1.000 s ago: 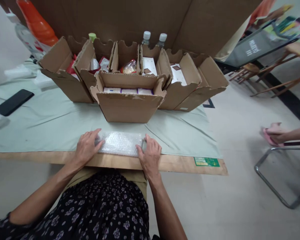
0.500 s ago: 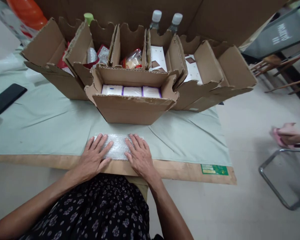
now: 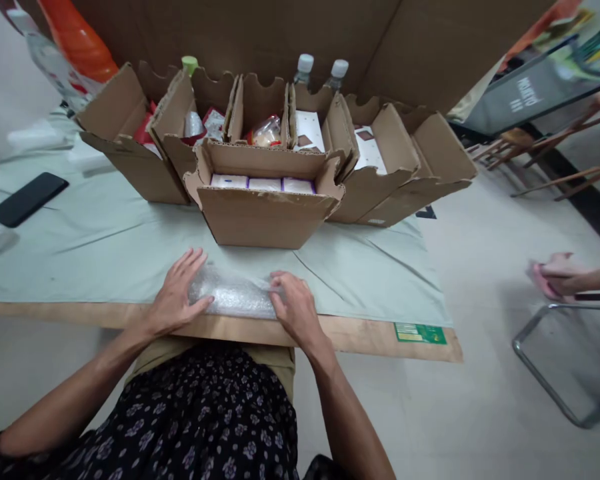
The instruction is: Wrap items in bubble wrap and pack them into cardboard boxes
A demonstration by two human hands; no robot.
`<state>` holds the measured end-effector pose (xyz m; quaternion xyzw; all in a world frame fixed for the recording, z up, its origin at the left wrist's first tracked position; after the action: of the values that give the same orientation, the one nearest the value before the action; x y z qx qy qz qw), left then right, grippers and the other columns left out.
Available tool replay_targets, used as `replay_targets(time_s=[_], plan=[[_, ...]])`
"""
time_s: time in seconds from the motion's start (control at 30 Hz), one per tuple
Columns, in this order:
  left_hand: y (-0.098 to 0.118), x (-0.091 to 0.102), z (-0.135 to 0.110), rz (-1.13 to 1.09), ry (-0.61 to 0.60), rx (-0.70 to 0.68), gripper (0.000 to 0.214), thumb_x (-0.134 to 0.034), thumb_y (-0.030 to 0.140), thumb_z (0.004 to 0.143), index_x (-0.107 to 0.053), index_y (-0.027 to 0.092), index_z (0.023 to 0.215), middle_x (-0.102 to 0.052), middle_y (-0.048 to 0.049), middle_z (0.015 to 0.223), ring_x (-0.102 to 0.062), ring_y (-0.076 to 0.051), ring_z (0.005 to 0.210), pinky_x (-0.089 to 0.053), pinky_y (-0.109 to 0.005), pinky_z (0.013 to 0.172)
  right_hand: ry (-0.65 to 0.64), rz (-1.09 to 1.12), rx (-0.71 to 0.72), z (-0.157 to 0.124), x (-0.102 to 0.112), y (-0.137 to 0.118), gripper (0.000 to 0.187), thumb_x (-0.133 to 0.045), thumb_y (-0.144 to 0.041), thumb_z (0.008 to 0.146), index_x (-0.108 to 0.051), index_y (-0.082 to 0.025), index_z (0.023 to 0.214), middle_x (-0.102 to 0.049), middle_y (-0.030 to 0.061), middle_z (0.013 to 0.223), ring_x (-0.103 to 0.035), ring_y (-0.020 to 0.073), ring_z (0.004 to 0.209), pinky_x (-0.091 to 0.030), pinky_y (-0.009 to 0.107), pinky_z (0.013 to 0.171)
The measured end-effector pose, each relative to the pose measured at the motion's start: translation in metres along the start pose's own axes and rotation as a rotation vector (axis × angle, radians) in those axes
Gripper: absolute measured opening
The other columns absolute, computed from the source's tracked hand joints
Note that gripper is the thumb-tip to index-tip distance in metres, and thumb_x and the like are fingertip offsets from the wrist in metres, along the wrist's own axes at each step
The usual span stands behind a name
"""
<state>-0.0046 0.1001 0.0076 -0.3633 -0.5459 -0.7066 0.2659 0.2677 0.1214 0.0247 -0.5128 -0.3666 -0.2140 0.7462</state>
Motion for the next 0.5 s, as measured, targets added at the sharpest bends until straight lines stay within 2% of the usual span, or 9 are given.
replay_targets(time_s=[0.07,0.13,0.17,0.23,0.3,0.33,0.4,0.5], plan=[[-0.004,0.011,0.010,-0.120,-0.060,0.055,0.085,-0.066,0.036,0.082,-0.034,0.016,0.158,-0.052,-0.0204,0.155,-0.043,-0.039,0.148,-0.038,-0.058,0.119,0.052,0.106,0.034,-0.010,0.011,-0.017,0.009,-0.054,-0.019,0.097,-0.060,-0.025,0.098,-0.078,0.0065,0.106,-0.074,0.0231,0.097,-0.059,0.039,0.087],[-0.006,0.019,0.014,-0.232,-0.161,0.121,0.079,-0.065,0.034,0.078,-0.044,0.016,0.152,-0.067,-0.0157,0.134,-0.063,-0.033,0.124,-0.050,-0.051,0.107,0.137,0.144,0.075,-0.021,0.021,-0.030,0.008,-0.057,-0.022,0.099,-0.061,-0.026,0.104,-0.077,0.0056,0.103,-0.075,0.0218,0.096,-0.060,0.037,0.087],[-0.007,0.023,0.013,-0.281,-0.226,0.149,0.066,-0.064,0.033,0.079,-0.055,0.017,0.142,-0.072,-0.0116,0.120,-0.069,-0.028,0.108,-0.054,-0.045,0.098,0.181,0.142,0.085,-0.025,0.026,-0.033,0.011,-0.059,-0.023,0.099,-0.062,-0.026,0.109,-0.077,0.0058,0.104,-0.075,0.0218,0.097,-0.061,0.036,0.087],[-0.006,0.028,0.006,-0.367,-0.355,0.194,0.033,-0.060,0.034,0.081,-0.070,0.019,0.109,-0.074,-0.0038,0.093,-0.068,-0.021,0.083,-0.055,-0.034,0.079,0.235,0.131,0.090,-0.030,0.033,-0.036,0.026,-0.062,-0.023,0.098,-0.061,-0.027,0.124,-0.077,0.0060,0.107,-0.076,0.0215,0.095,-0.062,0.036,0.087],[-0.002,0.037,-0.002,-0.455,-0.426,0.212,0.019,-0.060,0.037,0.083,-0.068,0.020,0.084,-0.068,-0.0005,0.078,-0.063,-0.018,0.071,-0.051,-0.028,0.066,0.238,0.130,0.094,-0.031,0.040,-0.036,0.038,-0.064,-0.023,0.098,-0.058,-0.027,0.135,-0.077,0.0051,0.107,-0.076,0.0201,0.091,-0.064,0.034,0.084],[0.003,0.043,-0.003,-0.490,-0.418,0.209,0.020,-0.060,0.039,0.084,-0.067,0.020,0.081,-0.067,-0.0002,0.075,-0.062,-0.017,0.069,-0.049,-0.027,0.063,0.234,0.128,0.098,-0.029,0.045,-0.037,0.040,-0.064,-0.023,0.097,-0.058,-0.028,0.137,-0.077,0.0044,0.106,-0.076,0.0197,0.089,-0.064,0.033,0.083],[0.016,0.063,0.002,-0.496,-0.292,0.163,0.023,-0.062,0.042,0.086,-0.068,0.020,0.082,-0.067,-0.0007,0.076,-0.061,-0.016,0.068,-0.048,-0.026,0.061,0.268,0.103,0.109,-0.019,0.061,-0.043,0.040,-0.066,-0.024,0.097,-0.060,-0.029,0.136,-0.077,0.0038,0.104,-0.076,0.0200,0.089,-0.064,0.034,0.083],[0.052,0.107,0.036,-0.307,0.113,-0.040,0.018,-0.062,0.038,0.092,-0.069,0.021,0.089,-0.071,-0.0021,0.084,-0.065,-0.018,0.077,-0.052,-0.028,0.070,0.467,0.034,0.165,0.010,0.099,-0.058,0.036,-0.069,-0.027,0.096,-0.064,-0.030,0.132,-0.077,0.0044,0.108,-0.075,0.0212,0.095,-0.062,0.036,0.088]])
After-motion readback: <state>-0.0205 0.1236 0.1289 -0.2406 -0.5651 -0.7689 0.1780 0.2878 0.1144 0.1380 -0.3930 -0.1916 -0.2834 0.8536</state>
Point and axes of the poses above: each hand's wrist, its own z-axis towards the middle knuckle, its own x-axis out of the back of the hand, y = z × x, the point moved 3 cm from there along z, towards the middle knuckle
